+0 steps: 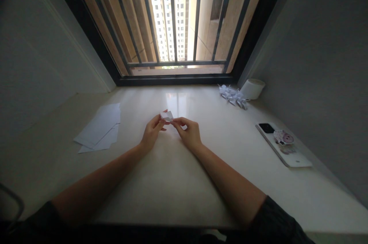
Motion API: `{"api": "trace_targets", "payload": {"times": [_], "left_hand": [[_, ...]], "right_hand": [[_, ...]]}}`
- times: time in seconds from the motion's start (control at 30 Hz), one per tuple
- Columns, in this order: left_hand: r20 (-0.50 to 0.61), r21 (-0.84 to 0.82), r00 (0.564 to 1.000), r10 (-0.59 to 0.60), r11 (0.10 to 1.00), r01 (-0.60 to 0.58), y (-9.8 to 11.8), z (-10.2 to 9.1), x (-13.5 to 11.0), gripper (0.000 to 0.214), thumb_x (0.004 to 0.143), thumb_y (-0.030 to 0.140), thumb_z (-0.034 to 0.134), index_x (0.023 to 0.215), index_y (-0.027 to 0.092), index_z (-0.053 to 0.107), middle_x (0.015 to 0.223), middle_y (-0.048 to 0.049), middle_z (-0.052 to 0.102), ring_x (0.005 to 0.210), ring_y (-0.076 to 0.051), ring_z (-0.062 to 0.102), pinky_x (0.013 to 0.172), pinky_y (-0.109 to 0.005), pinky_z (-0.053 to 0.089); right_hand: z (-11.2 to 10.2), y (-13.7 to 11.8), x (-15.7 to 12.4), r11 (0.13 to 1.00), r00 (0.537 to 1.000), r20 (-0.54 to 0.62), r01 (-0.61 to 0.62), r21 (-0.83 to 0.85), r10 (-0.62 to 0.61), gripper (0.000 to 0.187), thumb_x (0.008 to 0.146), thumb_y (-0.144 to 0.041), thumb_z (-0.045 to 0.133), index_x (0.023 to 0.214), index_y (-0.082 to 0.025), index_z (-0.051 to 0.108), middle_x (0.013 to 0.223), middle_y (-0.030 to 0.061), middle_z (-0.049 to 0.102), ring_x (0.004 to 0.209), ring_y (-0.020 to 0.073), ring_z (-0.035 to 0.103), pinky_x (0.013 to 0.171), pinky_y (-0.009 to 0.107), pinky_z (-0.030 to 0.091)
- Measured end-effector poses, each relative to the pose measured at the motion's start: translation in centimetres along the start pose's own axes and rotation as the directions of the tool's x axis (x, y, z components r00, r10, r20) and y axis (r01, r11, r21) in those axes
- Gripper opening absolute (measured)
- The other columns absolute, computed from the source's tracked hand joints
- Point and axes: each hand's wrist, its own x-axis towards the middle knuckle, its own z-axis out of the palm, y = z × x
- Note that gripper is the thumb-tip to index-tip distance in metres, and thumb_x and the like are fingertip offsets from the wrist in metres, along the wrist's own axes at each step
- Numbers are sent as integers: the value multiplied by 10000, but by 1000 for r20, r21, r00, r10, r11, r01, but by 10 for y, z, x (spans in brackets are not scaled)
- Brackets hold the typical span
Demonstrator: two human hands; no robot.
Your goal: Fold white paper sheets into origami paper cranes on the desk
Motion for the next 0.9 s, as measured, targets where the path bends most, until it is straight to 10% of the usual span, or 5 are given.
{"api": "trace_targets", "payload": {"times": [0.3, 0.9], "left_hand": [[24, -135, 996, 89, 987, -85, -5, 3, 0, 600, 684, 308, 721, 1231, 187, 508, 980, -59, 658, 873, -170, 623, 825, -307, 484], [14, 6, 1000, 6, 1000, -6, -3, 2, 0, 409, 718, 389, 668, 1046, 161, 583, 892, -50, 657, 745, -142, 618, 633, -242, 472]], "right_hand": [[4, 6, 5, 986, 998, 29, -56, 156, 52, 198, 686, -411, 702, 725, -217, 698, 803, 28, 688, 700, 151, 605, 613, 267, 447], [0, 6, 7, 957, 995, 16, -94, 274, 94, 173, 679, -386, 709, 724, -219, 705, 792, 25, 652, 748, 161, 590, 667, 287, 466]]}}
